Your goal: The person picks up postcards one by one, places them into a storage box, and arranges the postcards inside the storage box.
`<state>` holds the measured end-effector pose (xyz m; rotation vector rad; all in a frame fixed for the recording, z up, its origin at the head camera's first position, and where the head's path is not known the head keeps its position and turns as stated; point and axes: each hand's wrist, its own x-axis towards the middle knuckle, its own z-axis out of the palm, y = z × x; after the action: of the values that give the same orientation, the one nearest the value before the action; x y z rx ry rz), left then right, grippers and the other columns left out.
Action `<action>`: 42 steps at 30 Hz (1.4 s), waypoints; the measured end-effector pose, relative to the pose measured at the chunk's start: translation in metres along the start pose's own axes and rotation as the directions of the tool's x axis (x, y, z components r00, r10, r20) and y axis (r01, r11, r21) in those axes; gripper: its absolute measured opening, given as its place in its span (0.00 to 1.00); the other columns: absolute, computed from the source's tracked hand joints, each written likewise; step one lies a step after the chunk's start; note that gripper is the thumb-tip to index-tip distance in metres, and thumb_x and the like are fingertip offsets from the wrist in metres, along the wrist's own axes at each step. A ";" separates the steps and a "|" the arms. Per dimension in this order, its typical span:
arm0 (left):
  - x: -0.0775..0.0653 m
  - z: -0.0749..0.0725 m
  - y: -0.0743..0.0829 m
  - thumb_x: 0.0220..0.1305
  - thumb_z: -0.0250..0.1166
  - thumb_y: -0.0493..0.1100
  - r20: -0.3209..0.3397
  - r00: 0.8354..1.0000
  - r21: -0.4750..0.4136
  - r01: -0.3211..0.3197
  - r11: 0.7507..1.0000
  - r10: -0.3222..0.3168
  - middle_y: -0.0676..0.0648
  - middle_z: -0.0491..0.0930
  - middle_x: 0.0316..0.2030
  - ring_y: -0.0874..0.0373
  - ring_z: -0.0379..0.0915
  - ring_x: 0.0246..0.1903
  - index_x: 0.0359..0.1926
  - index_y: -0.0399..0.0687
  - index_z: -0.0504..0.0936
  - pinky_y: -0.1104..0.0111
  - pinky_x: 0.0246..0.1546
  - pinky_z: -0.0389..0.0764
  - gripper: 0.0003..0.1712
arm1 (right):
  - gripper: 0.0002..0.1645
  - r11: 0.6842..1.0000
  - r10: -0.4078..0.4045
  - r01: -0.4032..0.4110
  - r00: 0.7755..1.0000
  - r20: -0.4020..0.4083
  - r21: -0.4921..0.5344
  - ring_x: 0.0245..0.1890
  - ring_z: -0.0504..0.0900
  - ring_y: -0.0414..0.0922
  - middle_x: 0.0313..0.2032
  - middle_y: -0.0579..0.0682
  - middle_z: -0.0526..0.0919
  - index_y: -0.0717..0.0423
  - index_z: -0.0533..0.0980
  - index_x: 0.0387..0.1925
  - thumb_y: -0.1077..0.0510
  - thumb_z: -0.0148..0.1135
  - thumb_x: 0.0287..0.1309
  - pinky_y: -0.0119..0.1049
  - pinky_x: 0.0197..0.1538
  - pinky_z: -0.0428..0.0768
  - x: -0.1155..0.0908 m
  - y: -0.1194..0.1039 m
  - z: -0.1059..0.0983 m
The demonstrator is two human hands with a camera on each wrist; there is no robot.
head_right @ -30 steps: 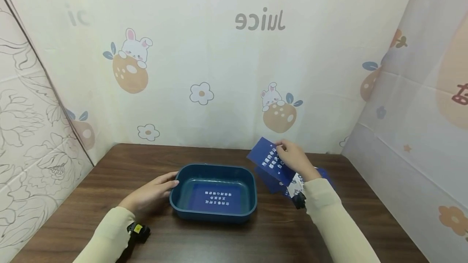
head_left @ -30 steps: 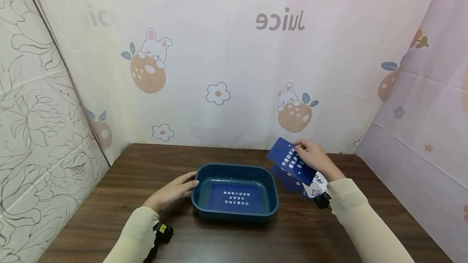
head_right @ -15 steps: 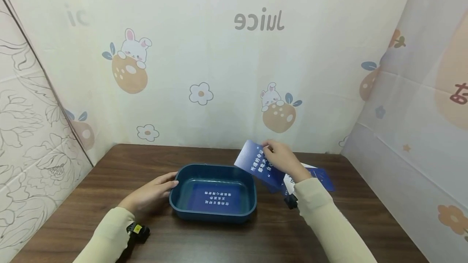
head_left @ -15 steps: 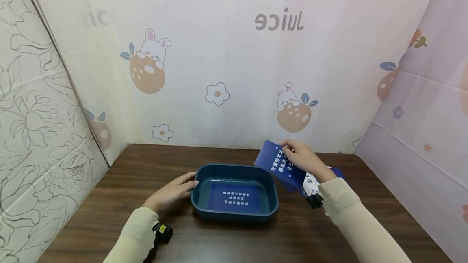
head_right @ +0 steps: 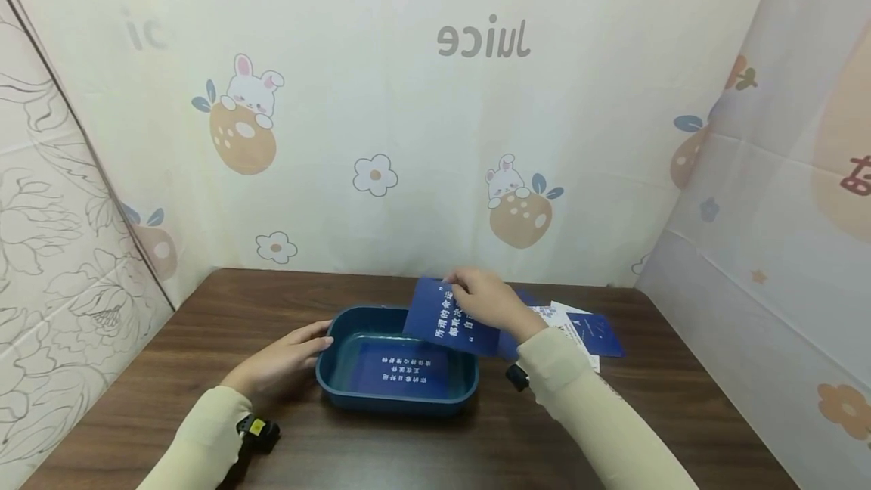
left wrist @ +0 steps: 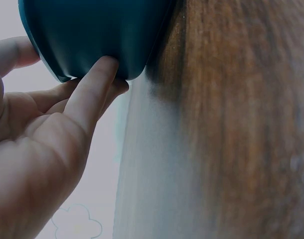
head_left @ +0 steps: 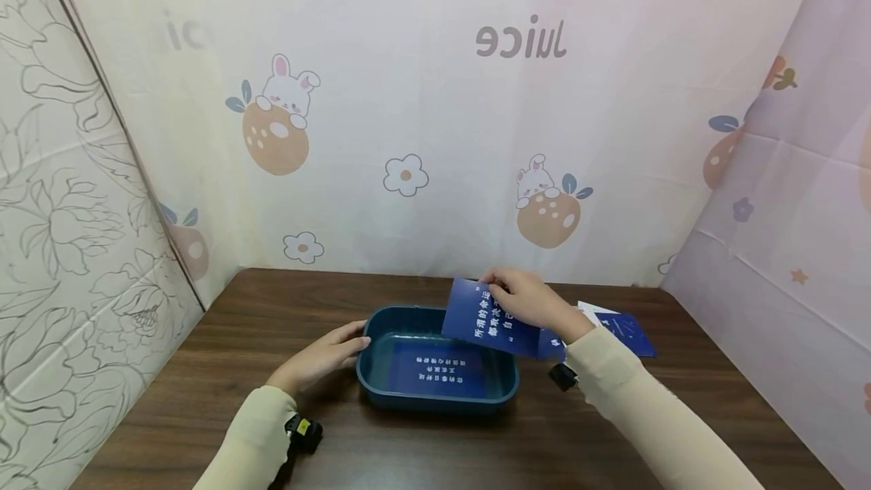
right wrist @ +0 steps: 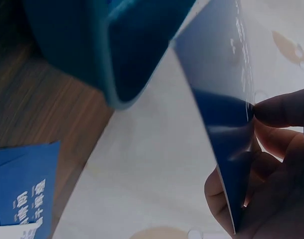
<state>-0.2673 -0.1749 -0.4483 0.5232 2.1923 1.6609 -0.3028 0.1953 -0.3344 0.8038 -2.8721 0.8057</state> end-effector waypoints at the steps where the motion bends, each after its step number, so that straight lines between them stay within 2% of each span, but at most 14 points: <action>1: 0.000 0.000 0.000 0.79 0.53 0.50 0.000 1.000 -0.001 0.001 1.000 -0.001 0.35 0.60 0.72 0.40 0.63 0.68 0.76 0.40 0.56 0.49 0.64 0.69 0.34 | 0.15 1.000 -0.001 0.001 1.000 0.010 0.002 0.39 0.81 0.45 0.46 0.51 0.84 0.53 0.80 0.53 0.57 0.51 0.74 0.48 0.47 0.83 0.001 -0.003 0.002; 8: 0.000 -0.001 -0.003 0.77 0.55 0.54 -0.008 1.000 0.001 0.012 1.000 -0.012 0.36 0.61 0.72 0.41 0.66 0.66 0.76 0.42 0.57 0.47 0.65 0.68 0.37 | 0.15 1.000 -0.029 0.029 0.999 0.034 0.005 0.41 0.80 0.44 0.47 0.50 0.84 0.53 0.80 0.53 0.57 0.52 0.73 0.47 0.50 0.81 0.007 -0.014 0.009; 16: 0.000 -0.002 -0.002 0.77 0.55 0.54 -0.004 1.000 0.000 0.005 1.000 -0.005 0.36 0.61 0.72 0.41 0.64 0.67 0.76 0.42 0.57 0.48 0.65 0.68 0.36 | 0.15 0.997 -0.071 0.071 0.995 0.072 0.008 0.41 0.80 0.43 0.47 0.49 0.84 0.56 0.80 0.53 0.59 0.51 0.74 0.46 0.51 0.81 0.017 -0.025 0.019; 21: 0.000 -0.002 -0.002 0.77 0.54 0.53 -0.004 1.000 0.002 0.005 1.000 -0.005 0.36 0.61 0.72 0.41 0.63 0.68 0.76 0.42 0.57 0.48 0.65 0.68 0.36 | 0.15 0.996 -0.088 0.090 0.988 0.126 -0.009 0.38 0.80 0.40 0.45 0.47 0.84 0.55 0.81 0.52 0.61 0.49 0.74 0.42 0.47 0.81 0.025 -0.031 0.032; 26: 0.000 -0.002 -0.001 0.77 0.54 0.53 0.001 1.000 -0.002 0.004 1.000 -0.004 0.36 0.61 0.72 0.41 0.63 0.68 0.76 0.41 0.57 0.48 0.65 0.68 0.36 | 0.15 0.998 -0.058 0.064 0.984 0.166 -0.029 0.33 0.78 0.39 0.42 0.45 0.83 0.53 0.81 0.52 0.61 0.49 0.74 0.39 0.41 0.78 0.030 -0.036 0.044; 29: 0.000 -0.001 0.000 0.77 0.54 0.53 0.003 1.000 -0.002 0.004 1.000 -0.004 0.36 0.61 0.72 0.41 0.63 0.68 0.76 0.41 0.57 0.47 0.65 0.68 0.36 | 0.14 0.997 -0.062 0.068 0.981 0.183 -0.026 0.34 0.79 0.39 0.42 0.46 0.84 0.53 0.81 0.51 0.62 0.51 0.73 0.39 0.43 0.80 0.032 -0.038 0.048; 33: 0.000 -0.001 0.001 0.78 0.53 0.52 0.007 1.000 -0.002 -0.002 1.000 0.002 0.36 0.61 0.72 0.40 0.63 0.68 0.76 0.41 0.57 0.47 0.65 0.67 0.35 | 0.14 0.995 -0.089 0.096 0.972 0.217 -0.019 0.37 0.81 0.39 0.44 0.46 0.85 0.53 0.82 0.51 0.61 0.51 0.73 0.41 0.48 0.82 0.034 -0.041 0.050; 37: -0.001 -0.002 0.000 0.78 0.53 0.51 0.018 1.000 -0.011 -0.015 1.000 0.016 0.35 0.61 0.71 0.40 0.62 0.68 0.76 0.40 0.57 0.48 0.65 0.68 0.34 | 0.13 0.993 -0.111 0.117 0.958 0.263 -0.007 0.38 0.80 0.41 0.43 0.47 0.84 0.53 0.82 0.49 0.62 0.52 0.73 0.43 0.48 0.82 0.036 -0.042 0.052; 42: -0.001 -0.002 0.000 0.78 0.53 0.53 0.016 1.000 -0.014 -0.012 1.000 0.012 0.34 0.61 0.72 0.40 0.64 0.67 0.76 0.40 0.56 0.48 0.65 0.68 0.36 | 0.14 0.995 -0.094 0.102 0.943 0.319 -0.008 0.36 0.79 0.41 0.43 0.47 0.84 0.52 0.82 0.49 0.63 0.51 0.73 0.42 0.47 0.82 0.038 -0.041 0.055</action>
<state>-0.2672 -0.1772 -0.4476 0.5442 2.1688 1.6716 -0.3104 0.1196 -0.3557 1.1624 -3.0752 0.6838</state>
